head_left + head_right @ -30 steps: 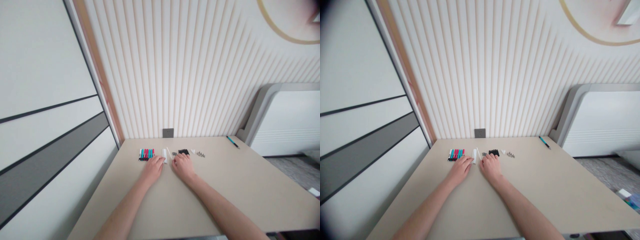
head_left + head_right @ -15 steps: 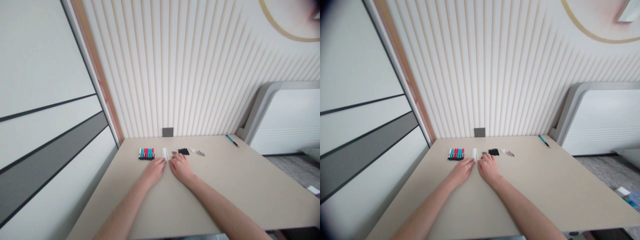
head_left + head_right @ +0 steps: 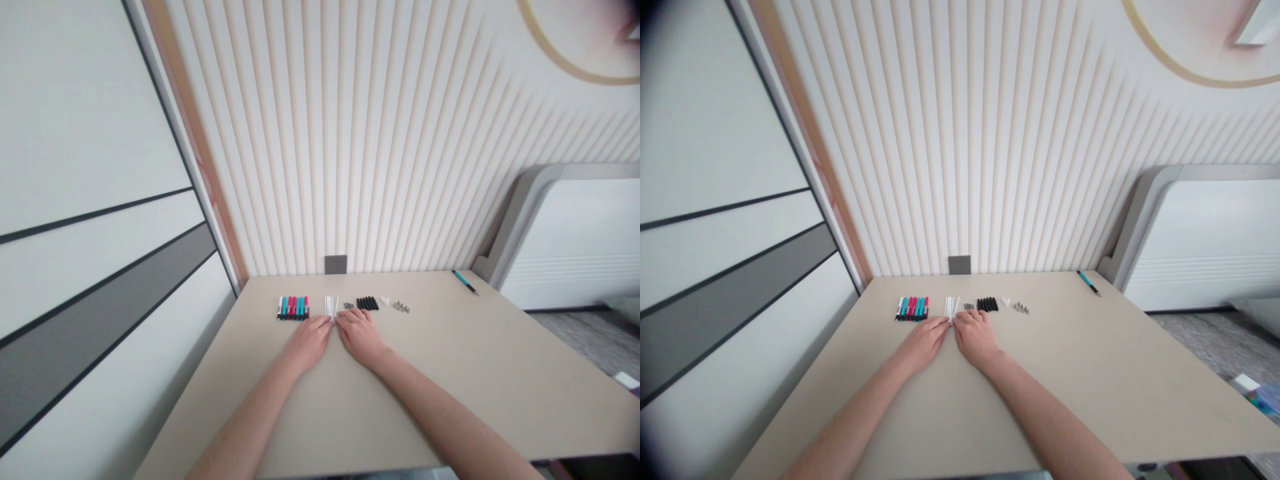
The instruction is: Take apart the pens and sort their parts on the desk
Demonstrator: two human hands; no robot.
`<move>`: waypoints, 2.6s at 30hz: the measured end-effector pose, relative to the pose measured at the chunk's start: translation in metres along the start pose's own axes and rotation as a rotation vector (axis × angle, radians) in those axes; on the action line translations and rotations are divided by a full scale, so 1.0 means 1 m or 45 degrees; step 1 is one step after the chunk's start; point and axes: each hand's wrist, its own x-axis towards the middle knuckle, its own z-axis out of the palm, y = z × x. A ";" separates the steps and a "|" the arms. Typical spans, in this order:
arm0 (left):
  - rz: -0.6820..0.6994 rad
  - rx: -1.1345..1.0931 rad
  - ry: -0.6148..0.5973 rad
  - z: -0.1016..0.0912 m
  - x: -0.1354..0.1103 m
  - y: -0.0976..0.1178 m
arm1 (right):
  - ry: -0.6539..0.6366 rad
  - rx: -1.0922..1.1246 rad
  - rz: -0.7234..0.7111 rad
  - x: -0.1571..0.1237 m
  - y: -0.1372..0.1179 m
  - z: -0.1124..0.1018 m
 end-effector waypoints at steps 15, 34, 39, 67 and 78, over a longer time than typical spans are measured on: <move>-0.009 -0.029 0.021 -0.002 0.000 0.000 | -0.060 0.069 -0.040 0.002 0.001 -0.005; 0.062 -0.012 -0.020 -0.003 -0.001 -0.001 | -0.188 0.167 0.226 -0.016 0.037 -0.029; 0.052 -0.021 0.019 -0.006 0.000 0.001 | -0.126 0.278 0.174 -0.015 0.034 -0.026; 0.101 -0.040 -0.004 -0.019 0.003 0.015 | 0.093 0.823 0.020 -0.011 0.004 -0.021; 0.004 -0.140 0.122 -0.018 0.002 0.010 | 0.157 0.842 0.162 -0.011 0.007 -0.019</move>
